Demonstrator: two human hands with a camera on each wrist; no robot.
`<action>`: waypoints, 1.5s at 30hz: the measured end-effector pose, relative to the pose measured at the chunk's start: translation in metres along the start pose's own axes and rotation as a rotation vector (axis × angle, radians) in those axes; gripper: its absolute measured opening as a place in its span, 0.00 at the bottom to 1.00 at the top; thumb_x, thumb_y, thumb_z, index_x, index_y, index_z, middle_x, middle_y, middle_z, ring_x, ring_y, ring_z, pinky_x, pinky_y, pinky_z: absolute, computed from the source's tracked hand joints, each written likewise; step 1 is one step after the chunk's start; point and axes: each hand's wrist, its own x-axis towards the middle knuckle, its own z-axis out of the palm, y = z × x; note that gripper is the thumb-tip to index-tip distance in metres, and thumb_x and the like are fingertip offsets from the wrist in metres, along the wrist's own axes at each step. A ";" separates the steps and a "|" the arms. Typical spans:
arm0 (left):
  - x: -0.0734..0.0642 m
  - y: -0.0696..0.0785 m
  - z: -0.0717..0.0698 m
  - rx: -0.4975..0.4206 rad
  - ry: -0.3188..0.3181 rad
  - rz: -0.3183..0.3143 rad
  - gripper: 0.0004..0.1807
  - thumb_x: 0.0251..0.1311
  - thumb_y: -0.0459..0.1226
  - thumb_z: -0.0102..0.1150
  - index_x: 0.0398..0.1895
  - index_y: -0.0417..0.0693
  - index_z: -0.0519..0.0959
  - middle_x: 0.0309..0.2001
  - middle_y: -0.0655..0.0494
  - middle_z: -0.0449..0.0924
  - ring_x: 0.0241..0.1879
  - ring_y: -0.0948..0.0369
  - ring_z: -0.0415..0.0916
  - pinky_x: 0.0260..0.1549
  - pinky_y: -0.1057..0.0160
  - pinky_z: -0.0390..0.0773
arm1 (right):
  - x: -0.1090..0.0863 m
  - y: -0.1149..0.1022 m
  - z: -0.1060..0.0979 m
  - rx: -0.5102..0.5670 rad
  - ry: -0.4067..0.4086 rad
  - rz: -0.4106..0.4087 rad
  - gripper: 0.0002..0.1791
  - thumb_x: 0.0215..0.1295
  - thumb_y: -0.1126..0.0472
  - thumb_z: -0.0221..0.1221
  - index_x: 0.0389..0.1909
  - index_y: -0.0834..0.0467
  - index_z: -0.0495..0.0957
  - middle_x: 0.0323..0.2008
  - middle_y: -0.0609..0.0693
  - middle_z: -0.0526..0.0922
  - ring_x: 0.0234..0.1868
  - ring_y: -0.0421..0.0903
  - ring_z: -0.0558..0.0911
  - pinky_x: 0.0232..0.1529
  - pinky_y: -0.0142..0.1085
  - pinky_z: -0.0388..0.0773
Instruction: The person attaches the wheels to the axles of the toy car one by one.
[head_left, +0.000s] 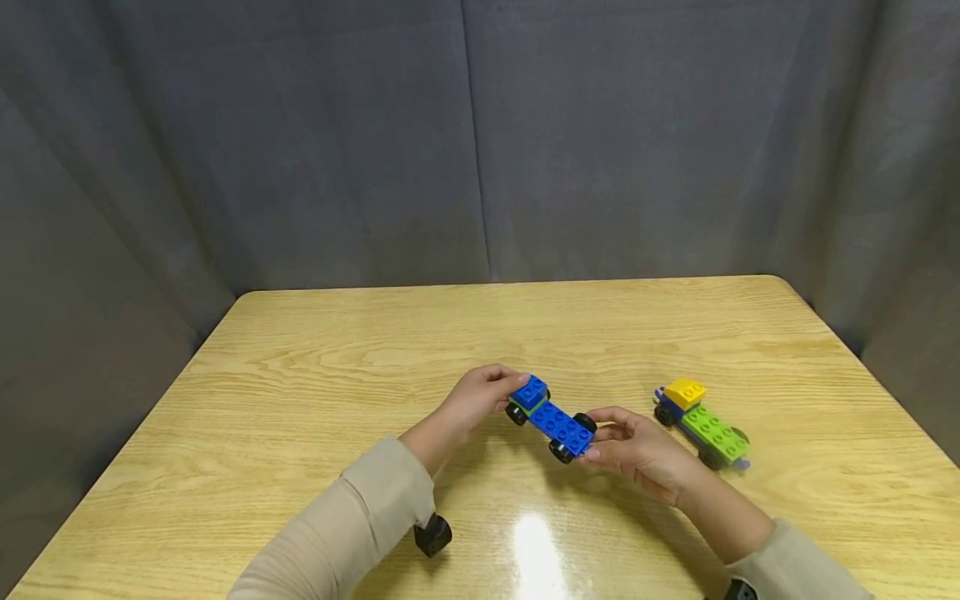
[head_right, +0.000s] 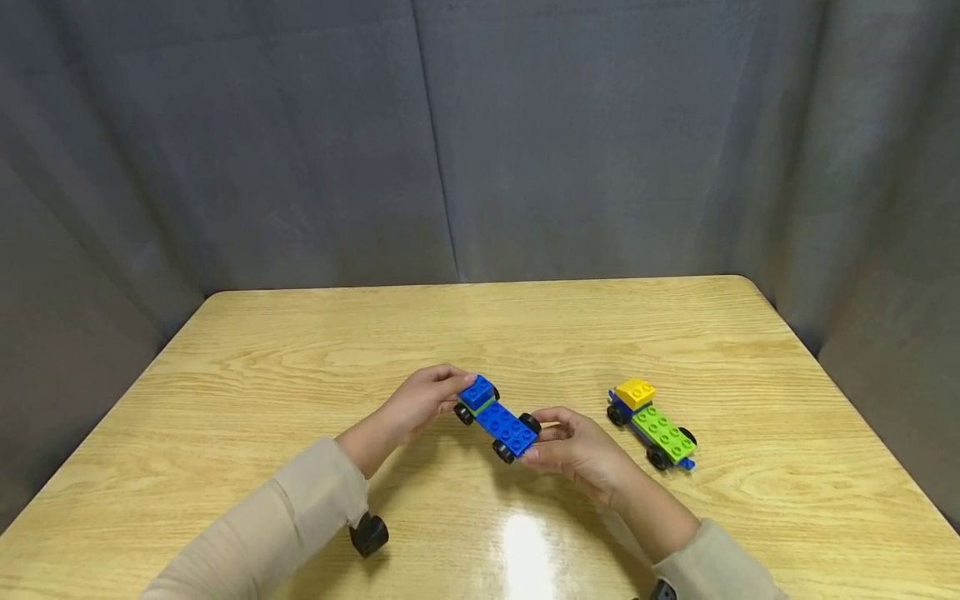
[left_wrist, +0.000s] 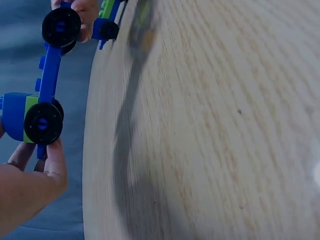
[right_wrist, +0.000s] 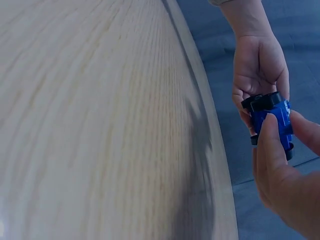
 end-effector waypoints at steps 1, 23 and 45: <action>0.002 0.000 0.000 0.015 -0.003 -0.005 0.17 0.57 0.45 0.52 0.40 0.41 0.75 0.43 0.52 0.72 0.48 0.56 0.69 0.47 0.59 0.68 | 0.000 -0.001 0.000 -0.037 -0.001 0.002 0.31 0.49 0.75 0.56 0.53 0.73 0.52 0.38 0.59 0.67 0.36 0.48 0.77 0.41 0.37 0.73; 0.023 -0.004 0.007 0.363 -0.051 0.015 0.16 0.58 0.45 0.49 0.43 0.46 0.77 0.42 0.54 0.74 0.37 0.59 0.69 0.35 0.62 0.71 | 0.017 0.010 -0.006 -0.569 -0.012 -0.021 0.30 0.44 0.65 0.65 0.49 0.69 0.66 0.35 0.57 0.74 0.32 0.48 0.76 0.32 0.39 0.74; 0.028 -0.008 0.015 0.464 -0.075 0.042 0.13 0.60 0.42 0.47 0.40 0.46 0.77 0.35 0.57 0.74 0.33 0.62 0.68 0.33 0.64 0.69 | 0.022 0.007 0.007 -0.943 -0.008 -0.084 0.25 0.37 0.61 0.69 0.37 0.65 0.71 0.29 0.49 0.76 0.31 0.43 0.74 0.31 0.35 0.72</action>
